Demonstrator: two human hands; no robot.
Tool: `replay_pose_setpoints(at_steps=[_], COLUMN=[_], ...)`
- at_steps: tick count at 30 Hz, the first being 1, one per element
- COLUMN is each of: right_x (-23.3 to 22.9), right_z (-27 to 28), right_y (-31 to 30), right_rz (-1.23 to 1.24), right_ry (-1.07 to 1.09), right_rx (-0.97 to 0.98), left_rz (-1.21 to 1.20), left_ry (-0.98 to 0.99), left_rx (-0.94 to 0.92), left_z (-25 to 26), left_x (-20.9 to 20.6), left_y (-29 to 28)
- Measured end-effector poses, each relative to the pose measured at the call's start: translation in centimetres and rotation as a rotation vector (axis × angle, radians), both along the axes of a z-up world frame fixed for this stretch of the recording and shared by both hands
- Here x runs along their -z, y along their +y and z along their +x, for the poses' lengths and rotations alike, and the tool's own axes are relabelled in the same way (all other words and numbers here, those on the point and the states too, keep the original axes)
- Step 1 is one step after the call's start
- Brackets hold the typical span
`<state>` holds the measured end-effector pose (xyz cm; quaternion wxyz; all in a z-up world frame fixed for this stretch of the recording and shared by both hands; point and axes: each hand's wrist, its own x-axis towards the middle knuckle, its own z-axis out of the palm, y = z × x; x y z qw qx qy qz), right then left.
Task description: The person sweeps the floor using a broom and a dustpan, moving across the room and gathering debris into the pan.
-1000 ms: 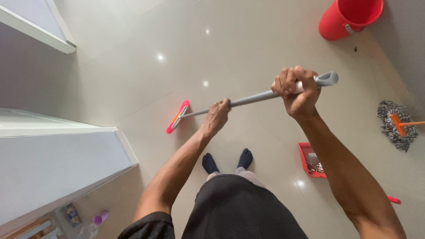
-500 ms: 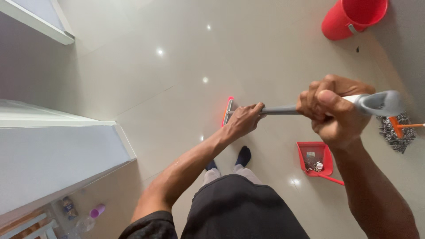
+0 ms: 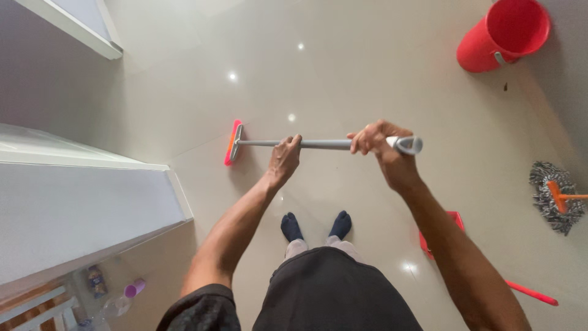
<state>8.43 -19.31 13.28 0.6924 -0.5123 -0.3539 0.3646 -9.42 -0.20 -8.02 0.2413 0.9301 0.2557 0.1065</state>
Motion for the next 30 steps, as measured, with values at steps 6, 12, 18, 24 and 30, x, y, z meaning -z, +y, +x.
replay_pose_setpoints(at_steps=[6, 12, 18, 24, 30], right_x=[-2.1, -8.2, -8.4, -6.0, -0.9], right_z=[-2.4, -1.7, -0.1, 8.1, 5.8], right_y=[-1.1, -4.2, -7.5, -8.4, -3.7], right_rz=[-0.09, -0.082, 0.115, 0.221, 0.144], right_ry=[-0.124, -0.279, -0.141, 0.073, 0.226], right_rx=[0.097, 0.227, 0.293, 0.034, -0.141], left_rz=[-0.092, -0.204, -0.32, -0.268, -0.211], left_ry=[-0.169, -0.233, -0.171, -0.108, -0.108], left_rx=[-0.086, 0.092, 0.329, 0.383, 0.262], left_z=[2.1, 5.1, 6.4, 4.8, -2.0], left_x=[1.5, -3.9, -8.4, -8.1, -3.9], left_y=[-3.4, -9.4, -13.1, -13.0, -8.4])
